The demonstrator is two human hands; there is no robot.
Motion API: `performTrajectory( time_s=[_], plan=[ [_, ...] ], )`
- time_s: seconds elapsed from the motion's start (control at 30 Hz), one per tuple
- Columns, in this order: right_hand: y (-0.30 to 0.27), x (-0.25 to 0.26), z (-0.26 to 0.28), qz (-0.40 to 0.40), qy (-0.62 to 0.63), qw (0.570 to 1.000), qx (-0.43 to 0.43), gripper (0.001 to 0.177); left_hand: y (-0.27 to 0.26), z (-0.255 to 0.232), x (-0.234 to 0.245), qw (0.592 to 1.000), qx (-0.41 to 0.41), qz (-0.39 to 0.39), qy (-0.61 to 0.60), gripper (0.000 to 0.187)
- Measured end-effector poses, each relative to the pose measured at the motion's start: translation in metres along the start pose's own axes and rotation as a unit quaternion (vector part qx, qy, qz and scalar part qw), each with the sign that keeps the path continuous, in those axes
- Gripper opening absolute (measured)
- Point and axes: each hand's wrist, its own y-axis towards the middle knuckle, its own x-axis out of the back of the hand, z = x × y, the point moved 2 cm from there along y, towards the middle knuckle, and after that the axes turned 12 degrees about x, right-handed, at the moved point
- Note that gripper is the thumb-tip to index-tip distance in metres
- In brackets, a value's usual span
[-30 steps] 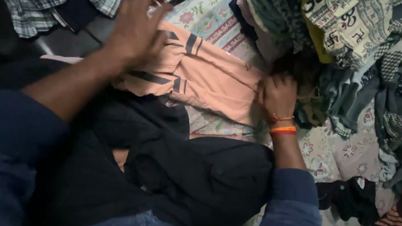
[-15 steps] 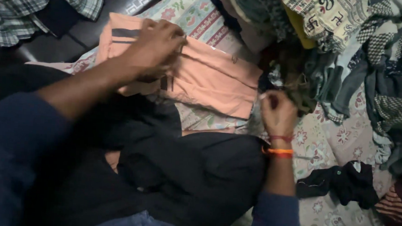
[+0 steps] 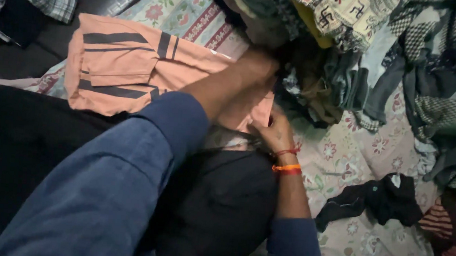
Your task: The person folds several shirts one by one on a bed, including a yellow polo, a patterned shirt, a peach shirt, a dark shirt, and a red shirt. Each item is smoothed, folded, and placed into a growing stack.
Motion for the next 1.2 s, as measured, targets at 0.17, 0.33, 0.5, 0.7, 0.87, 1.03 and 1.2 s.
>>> performTrajectory(
  time_s=[0.17, 0.33, 0.5, 0.7, 0.87, 1.03, 1.2],
  plan=[
    [-0.012, 0.005, 0.039, -0.081, 0.041, 0.996, 0.015, 0.041, 0.01, 0.025, -0.001, 0.989, 0.016, 0.065, -0.135, 0.028],
    [-0.016, 0.008, 0.045, -0.06, 0.003, 0.988, -0.139, 0.042, 0.01, 0.04, 0.015, 0.988, 0.023, 0.043, -0.147, 0.026],
    [-0.014, 0.002, 0.016, -0.038, -0.021, 0.995, -0.094, 0.037, 0.001, 0.011, -0.024, 0.998, -0.009, 0.015, -0.059, 0.024],
    [-0.02, -0.001, 0.015, -0.014, -0.035, 0.992, -0.12, 0.033, 0.018, 0.007, -0.025, 0.993, 0.001, 0.035, -0.117, 0.023],
    [-0.023, 0.017, 0.058, -0.118, 0.006, 0.99, -0.074, 0.032, 0.006, 0.029, 0.026, 0.967, 0.011, 0.117, -0.225, 0.026],
    [-0.025, -0.004, 0.101, -0.186, -0.157, 0.97, 0.01, 0.035, -0.009, 0.029, 0.035, 0.936, 0.029, 0.148, -0.32, 0.031],
    [-0.003, -0.056, 0.123, -0.08, -0.116, 0.989, 0.046, 0.048, -0.009, 0.068, 0.022, 0.873, 0.065, 0.156, -0.458, 0.033]
  ],
)
